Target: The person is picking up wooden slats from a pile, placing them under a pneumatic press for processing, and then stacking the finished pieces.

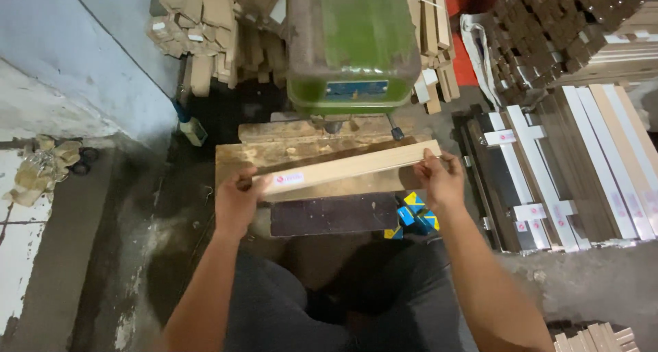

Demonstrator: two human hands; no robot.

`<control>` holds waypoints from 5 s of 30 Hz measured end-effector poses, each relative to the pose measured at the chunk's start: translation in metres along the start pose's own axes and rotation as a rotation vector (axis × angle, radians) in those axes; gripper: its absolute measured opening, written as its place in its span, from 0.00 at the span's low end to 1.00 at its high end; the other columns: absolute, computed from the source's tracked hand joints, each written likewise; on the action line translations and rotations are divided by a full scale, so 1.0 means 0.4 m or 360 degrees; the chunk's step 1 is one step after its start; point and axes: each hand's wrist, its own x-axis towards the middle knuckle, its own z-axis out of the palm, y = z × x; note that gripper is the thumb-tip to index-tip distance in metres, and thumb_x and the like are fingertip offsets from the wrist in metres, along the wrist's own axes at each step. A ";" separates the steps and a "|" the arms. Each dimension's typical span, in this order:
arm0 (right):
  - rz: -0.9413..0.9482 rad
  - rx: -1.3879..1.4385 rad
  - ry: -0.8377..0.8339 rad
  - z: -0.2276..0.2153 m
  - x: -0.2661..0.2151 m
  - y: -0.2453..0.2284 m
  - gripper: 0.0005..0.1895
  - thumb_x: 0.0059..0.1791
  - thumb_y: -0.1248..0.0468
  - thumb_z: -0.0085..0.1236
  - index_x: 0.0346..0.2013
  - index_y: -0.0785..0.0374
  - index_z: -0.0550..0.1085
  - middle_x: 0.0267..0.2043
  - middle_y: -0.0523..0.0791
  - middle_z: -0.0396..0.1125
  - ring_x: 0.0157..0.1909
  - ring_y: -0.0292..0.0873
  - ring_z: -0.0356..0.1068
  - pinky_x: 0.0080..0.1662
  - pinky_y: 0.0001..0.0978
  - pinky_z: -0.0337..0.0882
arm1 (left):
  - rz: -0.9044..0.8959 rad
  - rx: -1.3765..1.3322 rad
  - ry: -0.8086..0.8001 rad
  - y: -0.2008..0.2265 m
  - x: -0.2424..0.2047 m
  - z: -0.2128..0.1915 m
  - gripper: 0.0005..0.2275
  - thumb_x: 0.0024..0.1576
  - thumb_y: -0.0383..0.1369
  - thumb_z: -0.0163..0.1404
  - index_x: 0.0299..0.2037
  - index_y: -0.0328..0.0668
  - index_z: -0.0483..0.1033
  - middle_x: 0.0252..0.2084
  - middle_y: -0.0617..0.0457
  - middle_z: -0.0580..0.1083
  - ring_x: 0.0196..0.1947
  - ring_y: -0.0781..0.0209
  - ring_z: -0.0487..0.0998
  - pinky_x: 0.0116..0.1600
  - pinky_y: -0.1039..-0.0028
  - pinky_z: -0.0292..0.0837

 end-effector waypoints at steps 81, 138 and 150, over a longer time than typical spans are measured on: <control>-0.0591 -0.1766 -0.1055 0.202 -0.215 -0.354 0.20 0.57 0.52 0.49 0.28 0.56 0.82 0.18 0.47 0.71 0.24 0.46 0.67 0.35 0.39 0.69 | 0.1599 0.1131 0.0430 -0.117 0.263 0.310 0.09 0.63 0.43 0.51 0.49 0.60 0.80 0.47 0.65 0.76 0.53 0.62 0.72 0.60 0.63 0.59; -0.1952 -0.0967 -0.0770 0.216 -0.272 -0.297 0.08 0.58 0.70 0.47 0.51 0.67 0.73 0.52 0.48 0.68 0.60 0.54 0.65 0.54 0.38 0.71 | 0.1777 0.1316 0.0670 -0.099 0.244 0.310 0.10 0.66 0.40 0.47 0.54 0.62 0.77 0.47 0.62 0.73 0.52 0.59 0.71 0.60 0.61 0.60; -0.2185 -0.0871 -0.0828 0.311 -0.222 -0.430 0.10 0.57 0.79 0.48 0.53 0.73 0.69 0.49 0.56 0.62 0.50 0.64 0.67 0.46 0.49 0.74 | 0.1648 0.1393 0.0465 -0.105 0.242 0.306 0.13 0.67 0.39 0.40 0.59 0.66 0.75 0.53 0.64 0.72 0.58 0.62 0.67 0.61 0.60 0.54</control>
